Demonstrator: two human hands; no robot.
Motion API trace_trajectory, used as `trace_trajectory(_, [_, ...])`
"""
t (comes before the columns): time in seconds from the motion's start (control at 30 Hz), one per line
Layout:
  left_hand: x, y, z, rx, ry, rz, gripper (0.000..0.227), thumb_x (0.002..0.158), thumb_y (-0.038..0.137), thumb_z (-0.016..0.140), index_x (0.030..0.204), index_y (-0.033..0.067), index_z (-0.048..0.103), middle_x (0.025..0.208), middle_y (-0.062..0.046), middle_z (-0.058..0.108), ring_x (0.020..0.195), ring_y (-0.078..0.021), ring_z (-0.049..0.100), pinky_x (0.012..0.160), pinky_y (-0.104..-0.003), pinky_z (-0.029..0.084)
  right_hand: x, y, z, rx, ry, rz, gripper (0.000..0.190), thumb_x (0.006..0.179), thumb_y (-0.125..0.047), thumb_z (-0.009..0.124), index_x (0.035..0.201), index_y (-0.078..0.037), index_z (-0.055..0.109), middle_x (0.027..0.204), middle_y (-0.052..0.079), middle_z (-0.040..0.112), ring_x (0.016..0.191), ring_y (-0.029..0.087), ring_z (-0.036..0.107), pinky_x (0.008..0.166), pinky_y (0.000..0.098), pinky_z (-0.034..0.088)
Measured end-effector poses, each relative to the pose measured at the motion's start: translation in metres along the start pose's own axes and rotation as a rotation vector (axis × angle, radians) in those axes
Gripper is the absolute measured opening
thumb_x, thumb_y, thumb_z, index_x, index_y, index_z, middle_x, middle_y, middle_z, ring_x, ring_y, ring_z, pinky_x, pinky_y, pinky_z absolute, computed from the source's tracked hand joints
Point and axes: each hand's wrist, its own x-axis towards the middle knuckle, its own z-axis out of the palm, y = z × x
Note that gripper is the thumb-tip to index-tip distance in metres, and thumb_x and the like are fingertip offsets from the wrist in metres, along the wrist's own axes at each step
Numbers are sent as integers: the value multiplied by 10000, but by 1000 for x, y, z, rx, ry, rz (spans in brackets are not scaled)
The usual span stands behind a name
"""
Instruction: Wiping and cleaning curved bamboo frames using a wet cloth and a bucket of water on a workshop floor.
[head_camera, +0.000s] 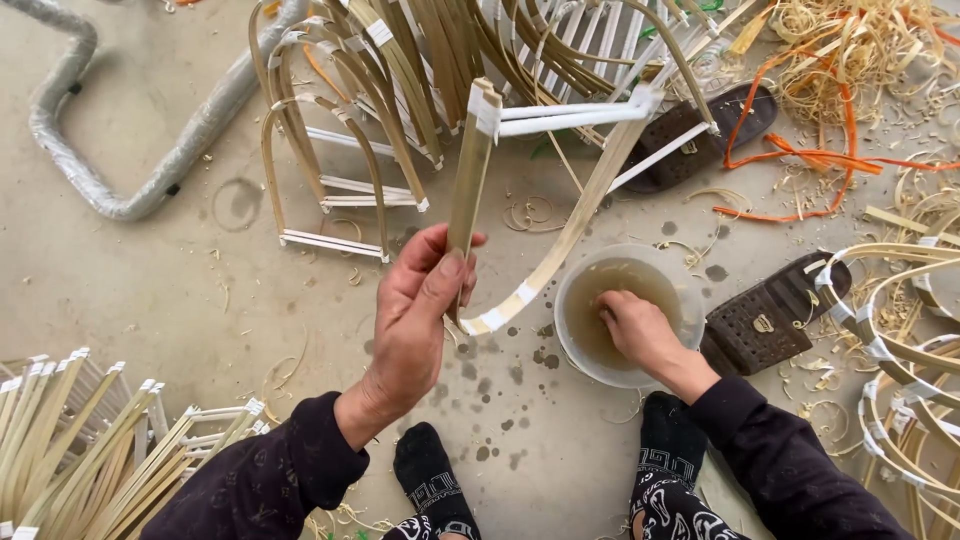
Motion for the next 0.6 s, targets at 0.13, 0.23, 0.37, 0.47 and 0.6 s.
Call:
trace_trajectory(0.13, [-20,-2,4,28,-5,90,261,1129,200,534,1287,6,603,948,30,531,870,-70,462,794,-221,411,0,-17,-32,391,36,136,200,967,-163,601,1100,-41,688,902,160,729,808,339,704,719,428,548])
trace_trajectory(0.23, [-34,2,8,12,-25,90,219,1108,205,540,1253,42,555,1052,15,568,924,-69,476,868,-228,441,-6,-20,-40,514,168,155,250,1004,-228,585,1025,-5,698,806,111,725,660,212,671,621,367,522])
trace_trajectory(0.37, [-45,8,11,20,-101,159,177,1152,178,540,1267,44,560,1078,-2,557,943,-73,464,920,-243,433,-15,-29,-52,625,192,319,358,1062,-297,565,901,-3,692,628,42,581,584,93,487,539,291,437])
trace_trajectory(0.47, [-48,11,13,60,-134,204,175,1151,166,533,1276,46,551,1108,-11,559,960,-79,470,941,-247,433,-20,-32,-58,717,291,285,387,1073,-300,548,863,2,667,632,-9,569,585,59,475,526,266,412])
trace_trajectory(0.6, [-51,9,15,45,-139,224,180,1144,145,532,1286,35,548,1130,-14,559,931,-69,474,924,-243,428,-24,-26,-61,814,354,231,388,1097,-301,530,876,-17,674,691,10,613,613,56,545,547,242,451])
